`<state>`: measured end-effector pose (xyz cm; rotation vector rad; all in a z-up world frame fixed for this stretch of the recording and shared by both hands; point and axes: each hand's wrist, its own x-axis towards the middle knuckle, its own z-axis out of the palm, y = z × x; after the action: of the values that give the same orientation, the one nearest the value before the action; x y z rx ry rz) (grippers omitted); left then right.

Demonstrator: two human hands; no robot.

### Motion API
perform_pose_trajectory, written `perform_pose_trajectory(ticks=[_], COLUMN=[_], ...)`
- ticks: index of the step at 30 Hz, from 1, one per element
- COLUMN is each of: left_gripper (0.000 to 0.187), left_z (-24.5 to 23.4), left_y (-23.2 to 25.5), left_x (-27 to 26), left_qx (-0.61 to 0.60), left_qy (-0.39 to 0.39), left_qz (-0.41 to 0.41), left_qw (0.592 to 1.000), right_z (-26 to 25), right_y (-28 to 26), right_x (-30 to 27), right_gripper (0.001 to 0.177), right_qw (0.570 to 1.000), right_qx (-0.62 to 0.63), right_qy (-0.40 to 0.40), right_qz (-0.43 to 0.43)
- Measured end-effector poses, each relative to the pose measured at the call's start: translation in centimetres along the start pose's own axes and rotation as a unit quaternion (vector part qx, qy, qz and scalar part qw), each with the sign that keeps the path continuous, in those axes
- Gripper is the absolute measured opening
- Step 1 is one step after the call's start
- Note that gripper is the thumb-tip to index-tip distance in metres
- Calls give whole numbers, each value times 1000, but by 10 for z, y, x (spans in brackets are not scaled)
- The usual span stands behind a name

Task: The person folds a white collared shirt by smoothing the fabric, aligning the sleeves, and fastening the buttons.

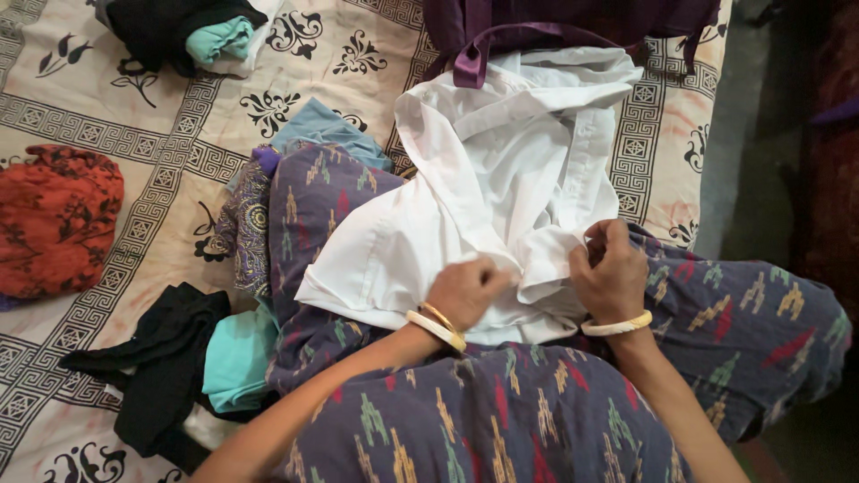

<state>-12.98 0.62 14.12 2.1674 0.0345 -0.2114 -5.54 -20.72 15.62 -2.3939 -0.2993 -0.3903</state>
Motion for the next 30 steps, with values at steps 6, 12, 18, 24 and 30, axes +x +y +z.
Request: perform_pose_trajectory(ticks=[6,12,18,24,30], left_gripper=[41,67,58,35,44], left_z=[4,35,35,15,4], left_y=[-32,-61,-70,-51,-59], left_x=[24,52,80,82,89], left_qx=[-193,-244,-435,-354,-467], left_qy=[224,303,161,179,187], left_qz=[-105,-63,-108,-125,-110], left_qw=[950,919,879,909,858], right_z=[1,3,5,3,4], right_y=[-2,-7,-7,-10,-9], right_x=[1,-2,-2,-2,0], right_gripper=[23,21,23,22,30], right_qw=[1000,999,998,997,995], right_qx=[14,30,47,55,75], right_qy=[-8,-32,-46,-37,-28], right_qz=[-12,-1,-26,-32,-60])
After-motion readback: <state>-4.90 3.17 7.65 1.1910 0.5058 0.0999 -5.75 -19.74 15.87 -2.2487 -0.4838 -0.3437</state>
